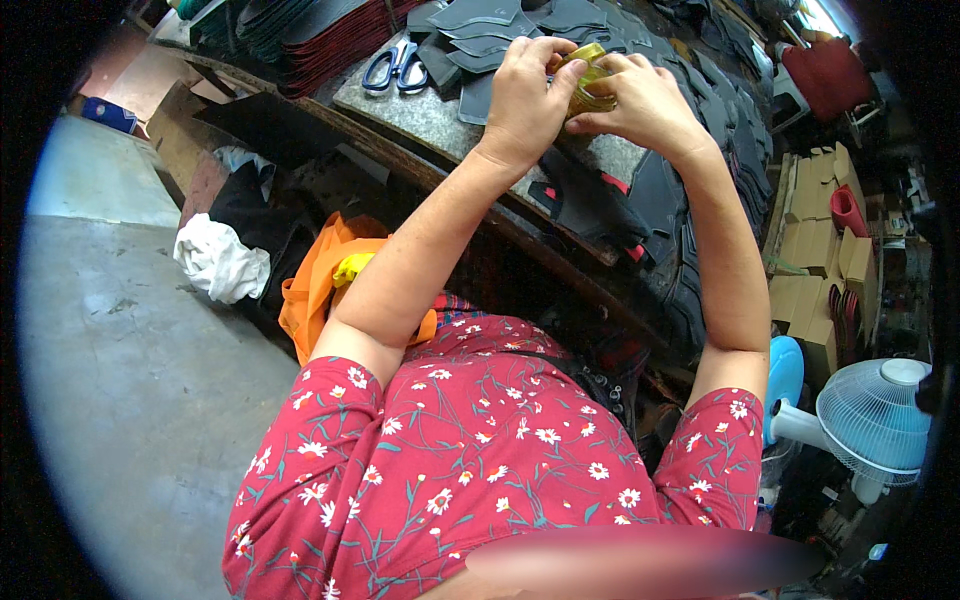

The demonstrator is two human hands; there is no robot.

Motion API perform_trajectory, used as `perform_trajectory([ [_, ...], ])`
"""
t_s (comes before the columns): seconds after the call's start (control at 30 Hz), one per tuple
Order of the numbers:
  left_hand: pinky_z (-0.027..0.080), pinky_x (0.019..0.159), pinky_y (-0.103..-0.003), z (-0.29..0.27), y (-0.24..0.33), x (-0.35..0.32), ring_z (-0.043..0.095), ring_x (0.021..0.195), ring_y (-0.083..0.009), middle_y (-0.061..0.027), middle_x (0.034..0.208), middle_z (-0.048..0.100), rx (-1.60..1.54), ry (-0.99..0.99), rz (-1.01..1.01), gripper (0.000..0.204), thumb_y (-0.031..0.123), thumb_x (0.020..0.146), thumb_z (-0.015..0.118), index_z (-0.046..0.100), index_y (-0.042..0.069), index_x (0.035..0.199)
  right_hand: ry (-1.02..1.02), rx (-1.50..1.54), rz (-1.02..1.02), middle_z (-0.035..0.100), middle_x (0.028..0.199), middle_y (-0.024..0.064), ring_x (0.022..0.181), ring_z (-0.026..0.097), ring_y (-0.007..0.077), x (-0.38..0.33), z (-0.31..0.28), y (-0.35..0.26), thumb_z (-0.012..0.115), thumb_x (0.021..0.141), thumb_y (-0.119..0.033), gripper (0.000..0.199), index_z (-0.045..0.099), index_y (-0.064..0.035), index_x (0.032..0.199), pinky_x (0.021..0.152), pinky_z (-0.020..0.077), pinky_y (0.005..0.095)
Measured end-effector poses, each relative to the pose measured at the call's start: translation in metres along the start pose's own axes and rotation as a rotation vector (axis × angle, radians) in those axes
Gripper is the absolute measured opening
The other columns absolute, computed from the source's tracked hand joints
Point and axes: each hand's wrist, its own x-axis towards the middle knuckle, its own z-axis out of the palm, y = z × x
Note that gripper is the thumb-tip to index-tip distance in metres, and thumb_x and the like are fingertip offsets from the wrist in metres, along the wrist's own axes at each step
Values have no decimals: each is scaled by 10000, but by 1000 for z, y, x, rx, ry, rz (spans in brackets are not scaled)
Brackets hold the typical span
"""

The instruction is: The person repeatedly picks up black shoe sole pieces from a table, applies glue from a small jar to the edges, and places them back. The process is repeated for multiple pieces throughout the clip.

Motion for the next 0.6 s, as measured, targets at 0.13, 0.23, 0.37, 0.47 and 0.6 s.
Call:
perform_trajectory([
  [0.13, 514, 738, -366, 1, 2, -2, 619, 810, -269, -130, 935, 599, -32, 12, 72, 179, 146, 884, 710, 661, 29, 1010, 190, -69, 8, 631, 1264, 54, 1209, 554, 263, -24, -21, 8, 736, 760, -579, 502, 755, -233, 1123, 1006, 419, 458],
  [0.23, 453, 900, -442, 2, 9, -8, 569, 1011, -356, -194, 1075, 637, -30, -138, -29, 224, 166, 910, 661, 715, 61, 1100, 105, -65, 33, 607, 1326, 52, 1272, 523, 254, -46, -27, 6, 743, 771, -557, 515, 730, -242, 1178, 1063, 386, 455],
  [0.37, 464, 881, -424, -3, 23, -24, 582, 994, -327, -151, 1011, 635, 278, 48, 355, 202, 147, 879, 685, 708, 67, 1063, 148, 50, -9, 634, 1284, 69, 1221, 560, 272, -85, -41, 10, 768, 797, -430, 395, 749, -177, 1099, 1018, 426, 429],
  [0.47, 468, 899, -407, -17, 29, -41, 578, 1012, -302, -104, 1040, 639, 316, -95, 525, 291, 139, 811, 723, 685, 86, 1094, 320, 181, 22, 688, 1123, 104, 1065, 641, 295, -122, -50, 13, 759, 820, -362, 301, 756, -117, 996, 924, 482, 397],
  [0.6, 418, 1053, -430, -19, 32, -61, 542, 1177, -333, -141, 1234, 616, 354, -760, 401, 532, 173, 825, 726, 566, 66, 1321, 273, 417, 252, 696, 1103, 110, 1064, 642, 289, -166, -50, 11, 753, 838, -247, 259, 744, -73, 1029, 920, 490, 371],
])
